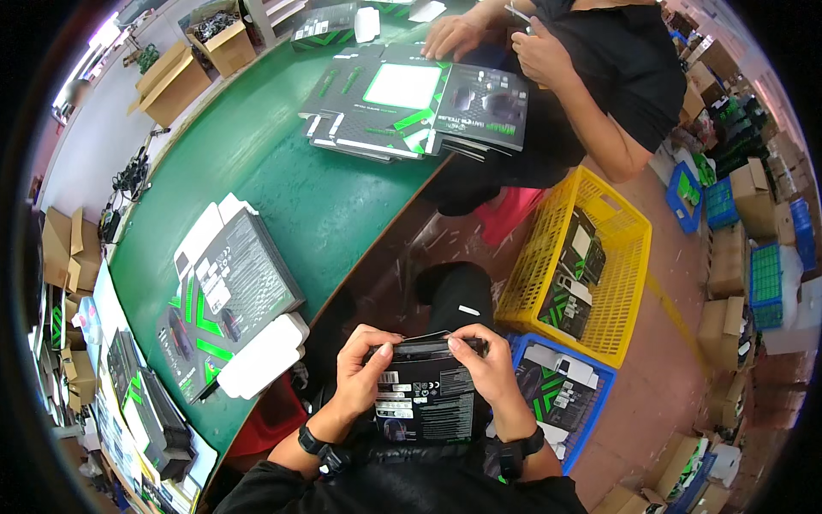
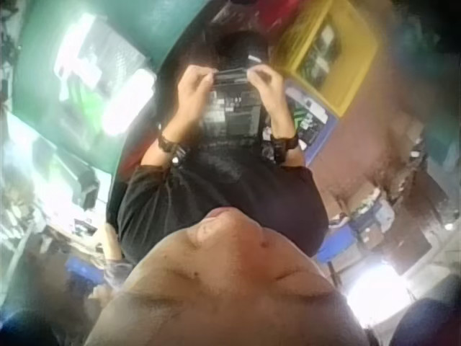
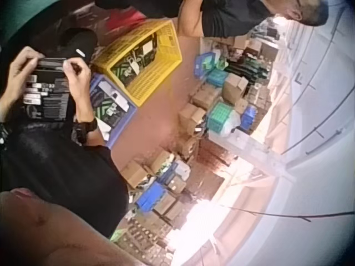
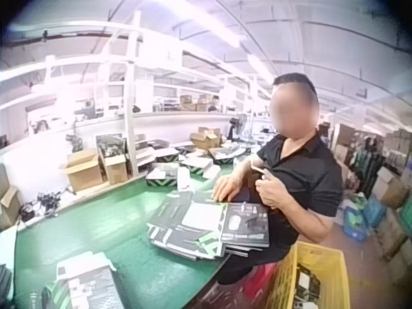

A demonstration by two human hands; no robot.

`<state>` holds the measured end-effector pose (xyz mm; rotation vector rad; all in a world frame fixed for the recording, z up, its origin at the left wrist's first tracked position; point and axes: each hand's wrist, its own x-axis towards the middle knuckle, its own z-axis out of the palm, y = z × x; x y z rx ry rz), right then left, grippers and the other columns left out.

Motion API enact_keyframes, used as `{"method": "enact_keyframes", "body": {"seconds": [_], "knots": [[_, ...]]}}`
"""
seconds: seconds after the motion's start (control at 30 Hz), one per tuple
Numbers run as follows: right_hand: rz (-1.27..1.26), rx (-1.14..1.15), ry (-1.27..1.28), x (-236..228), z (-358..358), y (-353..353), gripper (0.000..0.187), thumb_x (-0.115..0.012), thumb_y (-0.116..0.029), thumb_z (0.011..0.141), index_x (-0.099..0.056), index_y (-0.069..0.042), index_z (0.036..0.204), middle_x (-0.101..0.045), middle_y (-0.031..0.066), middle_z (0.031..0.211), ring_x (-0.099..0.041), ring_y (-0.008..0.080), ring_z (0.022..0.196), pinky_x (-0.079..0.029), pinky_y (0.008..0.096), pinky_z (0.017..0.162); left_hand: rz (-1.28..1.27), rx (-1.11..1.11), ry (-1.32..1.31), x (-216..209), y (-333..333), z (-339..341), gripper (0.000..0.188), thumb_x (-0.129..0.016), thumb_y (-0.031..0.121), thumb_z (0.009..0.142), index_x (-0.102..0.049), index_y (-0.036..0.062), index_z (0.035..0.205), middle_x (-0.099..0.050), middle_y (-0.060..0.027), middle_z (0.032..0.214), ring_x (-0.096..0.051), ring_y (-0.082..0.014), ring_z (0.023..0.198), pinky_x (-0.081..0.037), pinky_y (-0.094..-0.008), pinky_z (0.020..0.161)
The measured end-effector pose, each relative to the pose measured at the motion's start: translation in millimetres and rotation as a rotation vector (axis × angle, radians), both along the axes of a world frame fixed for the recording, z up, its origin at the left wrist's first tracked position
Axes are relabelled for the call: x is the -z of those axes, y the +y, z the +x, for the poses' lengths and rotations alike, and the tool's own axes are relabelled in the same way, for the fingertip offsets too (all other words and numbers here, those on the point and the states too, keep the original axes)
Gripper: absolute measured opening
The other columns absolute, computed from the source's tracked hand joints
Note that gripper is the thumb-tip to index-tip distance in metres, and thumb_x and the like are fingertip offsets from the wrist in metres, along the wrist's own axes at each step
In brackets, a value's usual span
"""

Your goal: Assembling and folding cardboard packaging boxes for electronic components.

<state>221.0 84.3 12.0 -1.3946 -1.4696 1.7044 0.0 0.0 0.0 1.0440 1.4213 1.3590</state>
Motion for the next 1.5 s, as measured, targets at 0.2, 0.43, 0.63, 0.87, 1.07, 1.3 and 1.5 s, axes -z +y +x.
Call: {"method": "enact_keyframes", "body": {"seconds": [0.2,0.43,0.63,0.87,1.07,1.3,1.5], "knots": [[0.000,0.015,0.233,-12,-1,-4,0.018,-0.069,-0.010,0.096,-0.073,0.001,0.108,-0.073,0.0102,0.113,-0.065,0.0153,0.105,-0.049,0.0290,0.095,0.236,0.107,-0.084,-1,-2,-2,0.025,-0.059,0.016,0.102,-0.074,-0.0021,0.110,-0.070,-0.0170,0.115,-0.067,-0.0254,0.107,-0.050,-0.0358,0.096],[-0.049,0.012,0.227,-9,1,-4,0.021,-0.064,-0.011,0.096,-0.069,0.004,0.109,-0.071,0.0161,0.116,-0.065,0.0240,0.112,-0.046,0.0362,0.104,0.253,0.167,-0.050,-3,3,-7,0.031,-0.058,0.020,0.101,-0.076,-0.0050,0.105,-0.072,-0.0217,0.113,-0.068,-0.0314,0.110,-0.051,-0.0413,0.098],[-0.048,0.006,0.247,-10,5,-8,0.023,-0.060,-0.015,0.099,-0.068,0.004,0.110,-0.070,0.0168,0.119,-0.064,0.0248,0.115,-0.045,0.0367,0.105,0.398,0.225,0.135,1,4,-8,0.020,-0.068,0.014,0.094,-0.077,-0.0006,0.104,-0.073,-0.0178,0.113,-0.068,-0.0322,0.110,-0.052,-0.0417,0.096],[0.102,-0.053,0.302,-2,10,-12,0.040,-0.048,-0.030,0.110,-0.068,0.004,0.112,-0.066,0.0178,0.125,-0.061,0.0262,0.118,-0.043,0.0372,0.107,0.325,0.106,0.168,-1,-3,-1,0.020,-0.073,0.013,0.087,-0.072,-0.0012,0.101,-0.072,-0.0194,0.112,-0.068,-0.0326,0.107,-0.053,-0.0419,0.094],[0.216,-0.182,0.220,-20,9,-11,0.043,-0.045,-0.032,0.110,-0.069,0.004,0.113,-0.066,0.0174,0.123,-0.059,0.0264,0.120,-0.040,0.0382,0.109,0.416,0.127,0.171,3,-5,-4,0.024,-0.081,0.012,0.080,-0.072,-0.0001,0.099,-0.071,-0.0174,0.109,-0.068,-0.0313,0.103,-0.053,-0.0404,0.091],[-0.019,-0.094,0.289,-22,8,0,0.036,-0.048,-0.025,0.110,-0.071,0.002,0.114,-0.065,0.0123,0.121,-0.058,0.0232,0.120,-0.040,0.0359,0.108,0.349,0.127,0.181,-2,-2,-5,0.031,-0.085,0.015,0.078,-0.072,0.0007,0.102,-0.071,-0.0175,0.110,-0.068,-0.0306,0.102,-0.053,-0.0386,0.090],[0.061,-0.182,0.199,-18,18,-4,0.039,-0.048,-0.030,0.110,-0.073,-0.001,0.118,-0.061,0.0111,0.125,-0.054,0.0227,0.124,-0.039,0.0360,0.108,0.342,0.136,0.168,2,-5,-4,0.026,-0.083,0.011,0.080,-0.072,0.0015,0.102,-0.071,-0.0172,0.110,-0.068,-0.0301,0.102,-0.053,-0.0384,0.090]]}}
